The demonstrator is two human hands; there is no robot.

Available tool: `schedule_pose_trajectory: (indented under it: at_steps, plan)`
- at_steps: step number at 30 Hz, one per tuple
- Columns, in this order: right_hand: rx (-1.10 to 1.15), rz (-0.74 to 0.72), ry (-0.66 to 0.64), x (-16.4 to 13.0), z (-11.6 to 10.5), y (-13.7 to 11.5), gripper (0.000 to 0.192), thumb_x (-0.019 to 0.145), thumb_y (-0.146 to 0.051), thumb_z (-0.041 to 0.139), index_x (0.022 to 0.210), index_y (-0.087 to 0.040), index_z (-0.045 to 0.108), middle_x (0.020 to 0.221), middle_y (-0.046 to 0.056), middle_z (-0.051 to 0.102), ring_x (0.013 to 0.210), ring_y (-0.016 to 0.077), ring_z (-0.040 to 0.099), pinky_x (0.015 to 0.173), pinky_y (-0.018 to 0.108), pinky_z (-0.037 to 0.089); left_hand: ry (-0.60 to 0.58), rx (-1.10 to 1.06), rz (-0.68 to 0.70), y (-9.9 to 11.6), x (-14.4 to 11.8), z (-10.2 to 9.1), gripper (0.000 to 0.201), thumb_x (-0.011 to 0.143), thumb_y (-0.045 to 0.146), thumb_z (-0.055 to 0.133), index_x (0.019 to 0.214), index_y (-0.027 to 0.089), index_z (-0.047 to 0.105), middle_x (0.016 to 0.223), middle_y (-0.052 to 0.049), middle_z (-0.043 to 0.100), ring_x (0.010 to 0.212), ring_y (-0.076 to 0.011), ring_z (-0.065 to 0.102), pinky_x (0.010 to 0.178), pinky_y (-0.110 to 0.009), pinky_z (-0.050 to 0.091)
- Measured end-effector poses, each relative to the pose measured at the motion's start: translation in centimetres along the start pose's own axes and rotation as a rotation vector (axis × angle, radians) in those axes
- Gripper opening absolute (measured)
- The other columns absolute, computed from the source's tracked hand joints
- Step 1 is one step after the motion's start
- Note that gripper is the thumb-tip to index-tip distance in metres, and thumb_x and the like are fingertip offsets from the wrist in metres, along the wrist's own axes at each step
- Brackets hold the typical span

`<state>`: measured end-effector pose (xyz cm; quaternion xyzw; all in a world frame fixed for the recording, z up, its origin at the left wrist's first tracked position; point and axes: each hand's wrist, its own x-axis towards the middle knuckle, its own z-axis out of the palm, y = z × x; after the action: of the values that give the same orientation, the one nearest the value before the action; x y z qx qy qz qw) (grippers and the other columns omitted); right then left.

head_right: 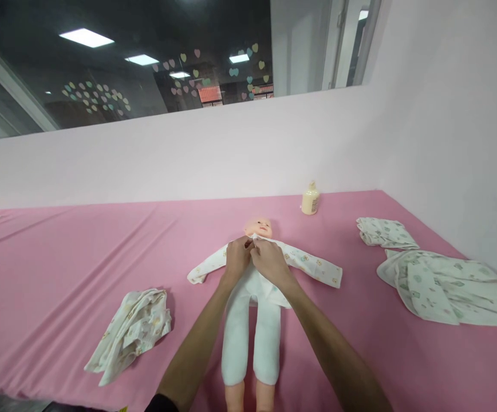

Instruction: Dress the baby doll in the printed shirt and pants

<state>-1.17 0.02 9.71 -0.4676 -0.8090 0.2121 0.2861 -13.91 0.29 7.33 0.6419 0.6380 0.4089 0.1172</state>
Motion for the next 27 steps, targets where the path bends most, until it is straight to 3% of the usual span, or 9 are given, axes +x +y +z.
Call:
schedule_pose_trajectory:
  at_steps: [7,16,19,23,27]
  plan:
    - [0.043,-0.029,0.02,0.0,0.4,0.0,0.024,0.086,-0.012,0.036,0.081,-0.02,0.058,0.101,0.007,0.07,0.097,0.0189,0.064,0.081,0.026,0.04,-0.033,-0.122,-0.069,-0.2,0.2,-0.2,0.028,0.085,0.029,0.047,0.06,0.017,0.054,0.059,0.0,0.055,0.058,-0.0123,0.04,0.058,-0.026,0.023]
    - [0.114,-0.062,0.011,0.5,1.1,0.8,0.028,0.087,-0.011,0.036,0.086,-0.02,0.062,0.109,0.008,0.068,0.114,0.021,0.059,0.096,0.031,0.041,-0.212,-0.485,-0.201,-1.3,0.6,-1.1,0.022,0.075,0.03,0.056,0.059,0.016,0.052,0.056,0.004,0.043,0.056,-0.0092,0.034,0.053,-0.023,0.025]
    - [0.115,-0.058,-0.001,0.4,0.9,0.6,0.028,0.087,-0.01,0.036,0.085,-0.02,0.062,0.103,0.008,0.068,0.112,0.0213,0.059,0.097,0.032,0.041,-0.26,-0.606,-0.276,-1.6,0.8,-1.4,0.024,0.075,0.031,0.055,0.057,0.017,0.047,0.054,0.005,0.035,0.053,-0.008,0.029,0.051,-0.022,0.024]
    - [0.123,-0.057,-0.025,0.0,0.4,0.0,0.032,0.086,-0.009,0.034,0.088,-0.02,0.063,0.101,0.007,0.068,0.107,0.0208,0.061,0.099,0.033,0.04,-0.3,-0.721,-0.33,-1.7,0.8,-1.6,0.027,0.078,0.038,0.057,0.064,0.015,0.055,0.059,0.003,0.043,0.056,-0.0085,0.035,0.054,-0.023,0.029]
    - [0.134,-0.09,-0.033,-0.1,0.1,-0.1,0.034,0.086,-0.008,0.033,0.088,-0.019,0.065,0.105,0.008,0.068,0.111,0.0201,0.06,0.099,0.032,0.041,-0.303,-0.76,-0.333,-2.2,0.8,-1.3,0.035,0.077,0.046,0.063,0.064,0.015,0.056,0.056,0.005,0.038,0.054,-0.0072,0.028,0.052,-0.023,0.023]
